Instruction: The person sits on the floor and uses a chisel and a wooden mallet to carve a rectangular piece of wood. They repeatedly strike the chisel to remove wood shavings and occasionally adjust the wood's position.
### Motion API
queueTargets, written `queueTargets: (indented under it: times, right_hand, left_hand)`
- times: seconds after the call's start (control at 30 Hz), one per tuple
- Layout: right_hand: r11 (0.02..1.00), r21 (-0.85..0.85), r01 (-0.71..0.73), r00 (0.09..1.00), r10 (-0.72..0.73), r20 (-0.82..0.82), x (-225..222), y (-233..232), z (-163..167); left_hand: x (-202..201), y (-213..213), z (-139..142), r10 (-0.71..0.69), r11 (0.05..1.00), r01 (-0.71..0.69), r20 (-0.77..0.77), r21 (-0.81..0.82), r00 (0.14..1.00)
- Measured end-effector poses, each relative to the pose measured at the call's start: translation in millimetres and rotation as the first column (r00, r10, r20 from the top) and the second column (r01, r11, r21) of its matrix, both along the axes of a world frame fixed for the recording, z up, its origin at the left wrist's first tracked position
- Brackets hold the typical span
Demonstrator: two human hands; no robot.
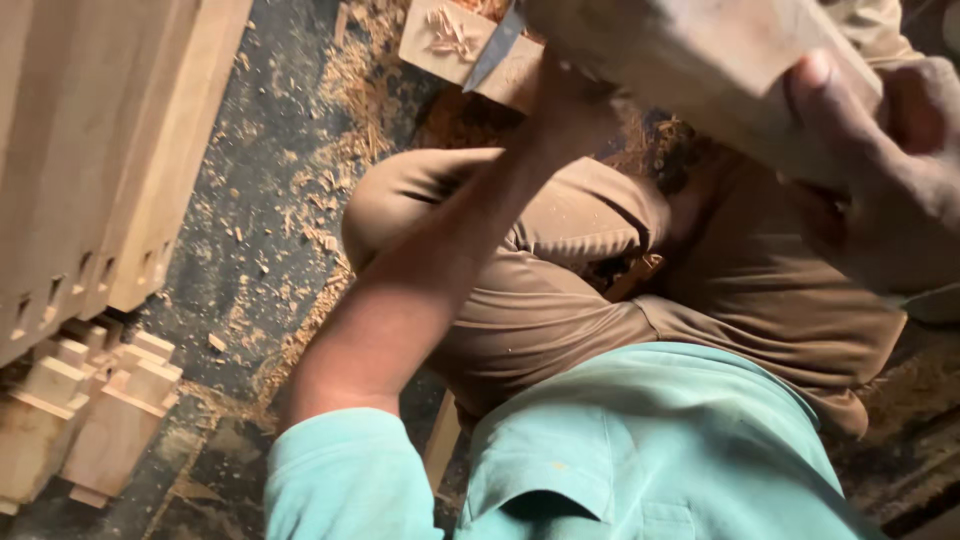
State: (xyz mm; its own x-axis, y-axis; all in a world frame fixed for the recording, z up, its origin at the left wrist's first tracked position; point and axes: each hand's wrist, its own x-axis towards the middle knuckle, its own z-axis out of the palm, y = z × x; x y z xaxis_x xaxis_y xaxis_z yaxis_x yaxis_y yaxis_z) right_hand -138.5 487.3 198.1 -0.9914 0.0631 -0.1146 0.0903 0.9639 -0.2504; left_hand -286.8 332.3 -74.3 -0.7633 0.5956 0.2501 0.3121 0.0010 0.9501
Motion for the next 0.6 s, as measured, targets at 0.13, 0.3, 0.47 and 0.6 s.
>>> queueTargets:
  times: [0.13,0.3,0.47,0.6]
  right_hand:
    - [0.998,-0.054,0.031,0.995,-0.036,-0.09,1,0,2]
    - [0.993,-0.091,0.082,0.996,-0.078,0.043,11,-4,-3]
    - [0.99,-0.115,0.086,0.996,-0.088,-0.016,17,3,-9]
    - [0.977,-0.163,0.14,0.983,-0.117,0.141,16,4,-5]
  left_hand:
    - [1,10,2,0.021,0.998,-0.025,0.071,0.062,0.997]
    - [4,17,1,0.019,0.994,-0.031,-0.11,-0.107,0.994]
    - [8,20,-4,0.044,0.996,-0.052,-0.102,-0.079,0.994]
    - [6,21,1,0.042,0.989,-0.059,-0.129,-0.132,0.991]
